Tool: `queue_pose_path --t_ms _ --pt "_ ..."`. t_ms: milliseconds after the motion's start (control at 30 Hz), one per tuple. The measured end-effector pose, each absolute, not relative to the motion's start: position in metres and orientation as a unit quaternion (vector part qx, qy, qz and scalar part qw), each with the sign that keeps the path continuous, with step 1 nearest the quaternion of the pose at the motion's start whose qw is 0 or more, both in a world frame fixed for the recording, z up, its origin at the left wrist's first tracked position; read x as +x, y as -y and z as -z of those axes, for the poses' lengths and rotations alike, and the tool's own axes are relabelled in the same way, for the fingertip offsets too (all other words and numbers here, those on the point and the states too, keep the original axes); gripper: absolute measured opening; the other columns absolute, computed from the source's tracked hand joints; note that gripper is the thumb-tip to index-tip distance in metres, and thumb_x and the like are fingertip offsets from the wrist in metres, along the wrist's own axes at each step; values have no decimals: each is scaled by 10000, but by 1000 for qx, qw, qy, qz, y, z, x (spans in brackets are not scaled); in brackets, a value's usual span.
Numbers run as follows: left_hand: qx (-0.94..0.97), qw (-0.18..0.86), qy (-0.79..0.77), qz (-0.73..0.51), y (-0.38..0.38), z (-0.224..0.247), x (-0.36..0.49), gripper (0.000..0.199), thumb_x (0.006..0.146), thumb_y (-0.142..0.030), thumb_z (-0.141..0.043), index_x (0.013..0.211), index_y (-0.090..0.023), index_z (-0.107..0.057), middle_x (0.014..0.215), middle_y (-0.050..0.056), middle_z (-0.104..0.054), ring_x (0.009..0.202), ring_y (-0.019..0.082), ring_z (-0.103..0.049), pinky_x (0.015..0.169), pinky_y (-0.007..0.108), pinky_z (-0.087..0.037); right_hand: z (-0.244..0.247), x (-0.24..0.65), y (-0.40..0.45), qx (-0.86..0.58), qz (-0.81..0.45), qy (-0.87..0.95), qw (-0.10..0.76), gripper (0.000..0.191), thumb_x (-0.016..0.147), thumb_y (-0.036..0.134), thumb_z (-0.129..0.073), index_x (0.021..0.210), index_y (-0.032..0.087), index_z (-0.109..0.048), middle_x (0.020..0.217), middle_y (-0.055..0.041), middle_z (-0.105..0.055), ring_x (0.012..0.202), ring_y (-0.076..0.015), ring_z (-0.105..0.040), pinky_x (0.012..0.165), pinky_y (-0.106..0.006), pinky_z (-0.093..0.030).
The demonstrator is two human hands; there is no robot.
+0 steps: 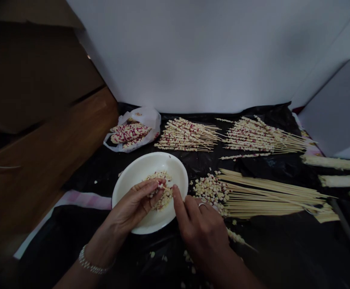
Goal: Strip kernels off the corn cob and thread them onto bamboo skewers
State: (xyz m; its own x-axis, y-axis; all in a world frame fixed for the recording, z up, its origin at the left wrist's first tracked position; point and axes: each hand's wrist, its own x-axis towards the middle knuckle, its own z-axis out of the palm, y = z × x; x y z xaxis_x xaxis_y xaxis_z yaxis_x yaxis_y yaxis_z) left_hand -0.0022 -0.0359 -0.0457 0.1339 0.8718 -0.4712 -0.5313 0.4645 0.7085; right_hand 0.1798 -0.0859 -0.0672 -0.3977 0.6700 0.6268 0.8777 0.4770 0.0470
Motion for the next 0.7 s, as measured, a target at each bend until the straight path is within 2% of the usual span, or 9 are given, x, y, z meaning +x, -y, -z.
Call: queue_pose_path --t_ms 300,433,467,533,633,700 --pt "252 759 -415 -434 44 48 6 77 760 -147 -751 815 -94 -766 909 91 -757 857 118 -688 864 187 -522 64 177 84 -463 182 819 287 653 930 35 -419 1534 120 -186 796 -43 -667 572 -131 -501 547 -302 -332" --pt "194 776 -375 -469 41 47 5 187 861 -215 -643 952 -90 -749 1048 125 -735 1043 193 -661 965 285 -508 64 179 82 -462 196 814 291 667 932 28 -414 1539 166 -174 804 -29 -677 548 -118 -487 546 -293 -328" --pt "170 783 -362 -476 40 46 3 216 875 -200 -606 1002 -81 -736 1099 142 -720 1111 224 -637 992 316 -496 65 180 82 -463 198 813 292 672 930 21 -408 1540 174 -169 805 -26 -678 544 -118 -483 549 -291 -329" --pt "137 796 -342 -479 37 44 0 297 820 -60 -546 1069 -50 -707 1177 174 -689 1215 268 -578 1041 345 -461 66 181 81 -462 193 814 293 678 927 7 -394 1541 176 -160 810 -26 -679 555 -122 -488 558 -290 -335" --pt "128 792 -346 -486 36 44 -4 536 645 119 -458 1112 -29 -674 1212 171 -673 1285 276 -518 1109 357 -390 67 183 80 -462 184 817 292 668 919 -2 -390 1535 159 -191 802 -26 -674 576 -133 -495 564 -294 -331" --pt "128 783 -365 -487 36 44 -4 557 640 154 -452 1121 -30 -662 1204 164 -678 1290 272 -514 1131 359 -365 67 185 80 -468 186 815 288 655 912 -1 -398 1527 159 -234 809 -27 -672 576 -134 -484 561 -297 -318"
